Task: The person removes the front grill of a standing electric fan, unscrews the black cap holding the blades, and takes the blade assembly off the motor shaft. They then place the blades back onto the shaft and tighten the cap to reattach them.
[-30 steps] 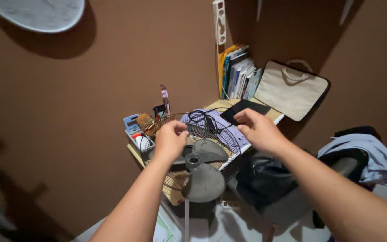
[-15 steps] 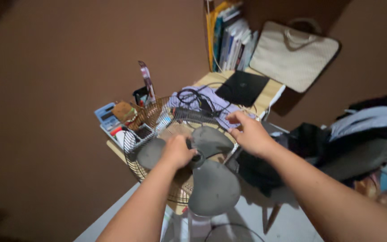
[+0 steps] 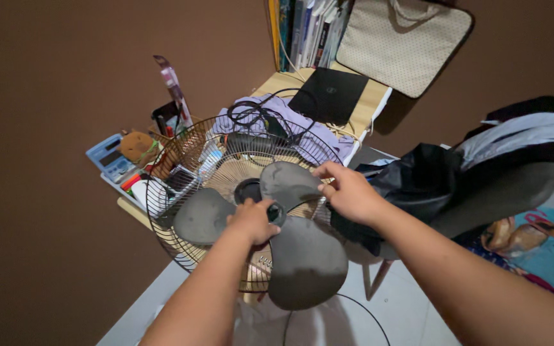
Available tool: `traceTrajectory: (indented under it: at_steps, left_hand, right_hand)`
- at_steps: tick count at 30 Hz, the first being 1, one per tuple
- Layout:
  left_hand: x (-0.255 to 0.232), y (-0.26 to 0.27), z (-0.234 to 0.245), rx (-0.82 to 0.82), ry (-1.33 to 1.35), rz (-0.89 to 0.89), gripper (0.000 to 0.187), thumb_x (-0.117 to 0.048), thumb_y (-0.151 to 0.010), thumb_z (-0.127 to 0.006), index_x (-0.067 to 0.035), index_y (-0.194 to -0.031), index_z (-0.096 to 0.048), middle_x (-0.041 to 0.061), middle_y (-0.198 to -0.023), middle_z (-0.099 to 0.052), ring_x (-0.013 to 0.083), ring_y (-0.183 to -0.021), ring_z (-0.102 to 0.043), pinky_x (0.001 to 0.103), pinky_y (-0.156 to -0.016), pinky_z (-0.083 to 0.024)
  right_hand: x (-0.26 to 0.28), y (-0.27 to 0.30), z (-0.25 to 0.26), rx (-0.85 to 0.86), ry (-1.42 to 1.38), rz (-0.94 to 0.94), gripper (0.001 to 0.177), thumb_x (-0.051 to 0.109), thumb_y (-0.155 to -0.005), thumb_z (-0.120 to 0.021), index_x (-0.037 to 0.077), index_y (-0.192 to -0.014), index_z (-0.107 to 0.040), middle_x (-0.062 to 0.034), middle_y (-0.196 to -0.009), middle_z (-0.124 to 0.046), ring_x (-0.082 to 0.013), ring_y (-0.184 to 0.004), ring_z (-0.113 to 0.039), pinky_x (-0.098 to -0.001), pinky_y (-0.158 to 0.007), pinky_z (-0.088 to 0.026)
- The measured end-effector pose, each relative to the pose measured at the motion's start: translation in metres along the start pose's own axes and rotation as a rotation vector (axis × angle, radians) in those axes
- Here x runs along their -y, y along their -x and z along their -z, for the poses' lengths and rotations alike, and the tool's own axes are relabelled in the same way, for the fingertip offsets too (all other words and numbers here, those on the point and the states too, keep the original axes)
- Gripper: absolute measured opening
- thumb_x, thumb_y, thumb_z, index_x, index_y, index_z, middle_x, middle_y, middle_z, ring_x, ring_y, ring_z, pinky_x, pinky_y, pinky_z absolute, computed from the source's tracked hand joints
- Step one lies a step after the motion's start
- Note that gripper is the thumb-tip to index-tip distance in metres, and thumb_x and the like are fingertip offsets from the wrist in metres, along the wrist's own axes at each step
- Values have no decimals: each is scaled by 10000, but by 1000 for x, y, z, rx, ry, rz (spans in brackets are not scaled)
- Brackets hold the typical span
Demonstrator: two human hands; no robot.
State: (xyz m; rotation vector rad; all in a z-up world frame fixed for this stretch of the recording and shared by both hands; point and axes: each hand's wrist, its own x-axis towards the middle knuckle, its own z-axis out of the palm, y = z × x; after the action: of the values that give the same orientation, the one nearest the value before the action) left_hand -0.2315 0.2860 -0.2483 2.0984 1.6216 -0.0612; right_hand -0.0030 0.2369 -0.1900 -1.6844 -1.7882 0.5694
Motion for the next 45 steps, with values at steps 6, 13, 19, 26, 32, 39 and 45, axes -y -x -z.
traceTrajectory:
  at_steps: [6, 13, 19, 26, 32, 39, 45]
  left_hand:
    - [-1, 3, -6, -118, -63, -52, 717, -412, -769, -849, -294, -1411, -552, 94, -1357, -561, 303, -1314, -533, 537, -1065, -422]
    - [-2, 21, 3, -165, -103, -45, 569, -456, -790, -838, -221, -1282, -672, 87, -1337, -577, 284, -1324, -525, 535, -1088, -401]
    - [5, 41, 7, -186, -8, 28, 614, -424, -795, -839, -246, -1333, -605, 72, -1353, -576, 273, -1340, -513, 542, -1079, -404]
    - [12, 28, 4, -263, 94, 65, 480, -408, -842, -801, -275, -1284, -671, 50, -1405, -549, 272, -1374, -474, 553, -1084, -405]
    - [-1, 15, -4, -319, 36, 41, 385, -422, -867, -761, -222, -1194, -737, 43, -1350, -609, 272, -1350, -492, 513, -1063, -439]
    - [-20, 17, -14, -377, 9, 147, 440, -475, -818, -791, -149, -1113, -757, 58, -1322, -604, 269, -1340, -466, 492, -1075, -405]
    - [-3, -20, -17, -373, 397, 234, 303, -354, -879, -643, -144, -1036, -793, 82, -1187, -730, 300, -1139, -660, 542, -1011, -463]
  right_hand:
    - [-3, 13, 9, 12, -53, -6, 237, 92, -923, -656, 64, -1158, -642, -75, -1008, -744, -190, -878, -706, -349, -804, -551]
    - [-2, 19, 15, -13, -96, 4, 241, 84, -906, -665, 68, -1146, -644, -75, -1007, -748, -175, -892, -711, -330, -814, -564]
    - [12, 30, 29, -24, -43, 1, 222, 105, -905, -671, 71, -1124, -667, -73, -990, -752, -181, -898, -708, -337, -823, -561]
    - [19, 30, 43, -18, -107, 1, 209, 93, -911, -658, 70, -1118, -669, -65, -999, -754, -161, -944, -702, -326, -861, -556]
    - [14, 36, 42, -12, -124, -6, 213, 86, -910, -662, 70, -1123, -672, -56, -1012, -755, -163, -963, -702, -328, -886, -555]
    - [6, 41, 43, 37, -127, -77, 212, 92, -924, -645, 71, -1132, -679, -66, -1017, -764, -158, -976, -711, -323, -897, -554]
    - [-4, 33, 45, -15, -141, -142, 205, 82, -915, -645, 78, -1114, -693, -45, -1005, -768, -145, -976, -711, -318, -897, -549]
